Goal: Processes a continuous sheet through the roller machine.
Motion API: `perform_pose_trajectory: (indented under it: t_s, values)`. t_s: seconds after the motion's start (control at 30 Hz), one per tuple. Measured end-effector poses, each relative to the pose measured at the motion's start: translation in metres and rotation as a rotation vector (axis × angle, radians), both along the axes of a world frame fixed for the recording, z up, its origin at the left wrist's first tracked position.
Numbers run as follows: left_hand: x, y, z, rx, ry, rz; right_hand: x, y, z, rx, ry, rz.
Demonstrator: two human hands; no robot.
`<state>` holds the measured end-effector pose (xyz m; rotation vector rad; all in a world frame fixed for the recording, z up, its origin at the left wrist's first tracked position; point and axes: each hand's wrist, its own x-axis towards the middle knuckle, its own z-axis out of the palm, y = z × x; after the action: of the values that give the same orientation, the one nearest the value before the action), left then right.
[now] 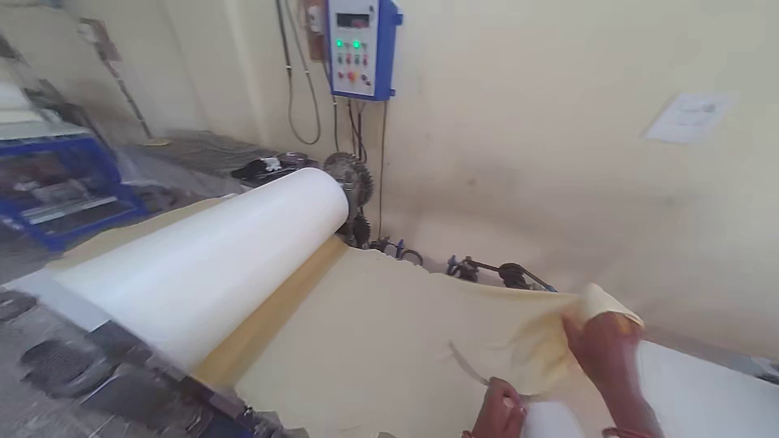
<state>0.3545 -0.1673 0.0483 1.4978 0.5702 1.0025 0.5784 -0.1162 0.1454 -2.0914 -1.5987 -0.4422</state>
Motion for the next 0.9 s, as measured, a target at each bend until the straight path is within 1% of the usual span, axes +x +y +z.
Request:
perform_pose_trajectory:
  t_s: [0.13,0.23,0.33,0.47,0.6,0.7,0.8,0.87,0.9]
  values:
    - [0.017,-0.011,0.013,-0.005,0.032,-0.020,0.026,-0.012,0.014,-0.015,-0.052,0.042]
    - [0.034,-0.023,0.013,0.024,0.077,-0.027,0.043,-0.021,0.016,-0.010,-0.025,0.087]
    - [0.060,-0.035,0.008,0.118,0.131,0.014,0.055,-0.029,0.019,0.043,0.024,0.140]
    - [0.087,-0.052,0.007,0.209,0.294,0.017,0.070,-0.041,0.019,0.127,0.101,0.172]
    - [0.110,-0.067,-0.010,0.295,0.446,-0.005,0.081,-0.059,0.022,0.147,0.139,0.163]
    - [0.127,-0.079,-0.025,0.334,0.533,-0.009,0.088,-0.070,0.021,0.164,0.068,0.121]
    - [0.142,-0.086,-0.028,0.396,0.677,-0.081,0.096,-0.078,0.015,0.066,0.071,0.082]
    - [0.152,-0.089,-0.026,0.424,0.820,-0.175,0.102,-0.084,0.014,-0.012,0.109,0.072]
    - [0.157,-0.091,-0.027,0.444,0.851,-0.217,0.105,-0.088,0.015,-0.035,0.123,0.062]
